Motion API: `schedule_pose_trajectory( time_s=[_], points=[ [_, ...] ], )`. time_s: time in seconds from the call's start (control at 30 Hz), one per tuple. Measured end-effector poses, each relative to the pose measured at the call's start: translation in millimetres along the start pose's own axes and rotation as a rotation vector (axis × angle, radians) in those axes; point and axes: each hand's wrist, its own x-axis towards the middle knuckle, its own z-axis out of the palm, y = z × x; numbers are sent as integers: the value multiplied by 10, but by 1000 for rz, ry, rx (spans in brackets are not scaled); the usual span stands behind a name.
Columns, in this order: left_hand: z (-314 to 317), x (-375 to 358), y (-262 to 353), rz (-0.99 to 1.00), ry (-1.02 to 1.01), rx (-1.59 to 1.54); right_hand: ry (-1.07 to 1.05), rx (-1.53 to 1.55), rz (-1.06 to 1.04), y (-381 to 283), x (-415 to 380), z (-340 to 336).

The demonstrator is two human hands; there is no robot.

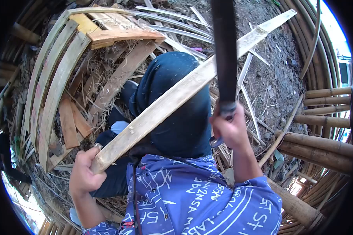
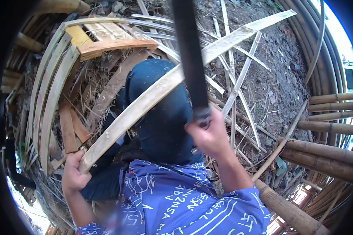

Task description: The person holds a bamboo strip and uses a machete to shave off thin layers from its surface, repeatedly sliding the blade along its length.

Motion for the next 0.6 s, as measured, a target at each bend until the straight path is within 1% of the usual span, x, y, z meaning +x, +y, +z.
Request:
schedule_pose_trajectory(
  time_s=[0.03, 0.1, 0.13, 0.17, 0.23, 0.27, 0.3, 0.33, 0.37, 0.43, 0.5, 0.53, 0.57, 0.6],
  points=[
    [2, -16, -26, 11, -6, -3, 63, 117, 30, -58, 11, -35],
    [-6, -24, -40, -40, 10, 12, 73, 192, 47, -4, -46, 9],
    [-35, 6, 33, -96, -4, -40, -23, 120, 77, 56, -110, -11],
    [-42, 32, 49, -84, -7, -35, -91, 6, 65, 18, -147, 11],
    [-63, 9, 39, -63, 72, -13, -58, -101, -70, -36, -122, -12],
    [-211, -116, -104, -363, -131, 142, -12, -114, -56, -40, -75, -85],
    [-202, -139, -105, -354, -135, 143, 32, -130, -44, -31, -4, -183],
    [-192, -142, -98, -363, -128, 137, 136, -134, -29, 33, 75, -249],
    [-182, -145, -95, -372, -120, 129, 203, 41, 43, -2, 78, -276],
    [-202, -170, -144, -363, -130, 157, 297, -25, -44, 78, 109, -319],
    [-221, -160, -170, -361, -117, 74, 377, -217, -252, 115, 109, -253],
    [-180, -137, -143, -351, -123, 83, 425, -299, -311, 142, 139, -278],
    [-104, -114, -87, -213, -16, 60, 440, -294, -306, 166, 174, -320],
    [-52, -97, -57, -75, 89, 35, 512, -465, -352, 186, 223, -376]
  ],
)
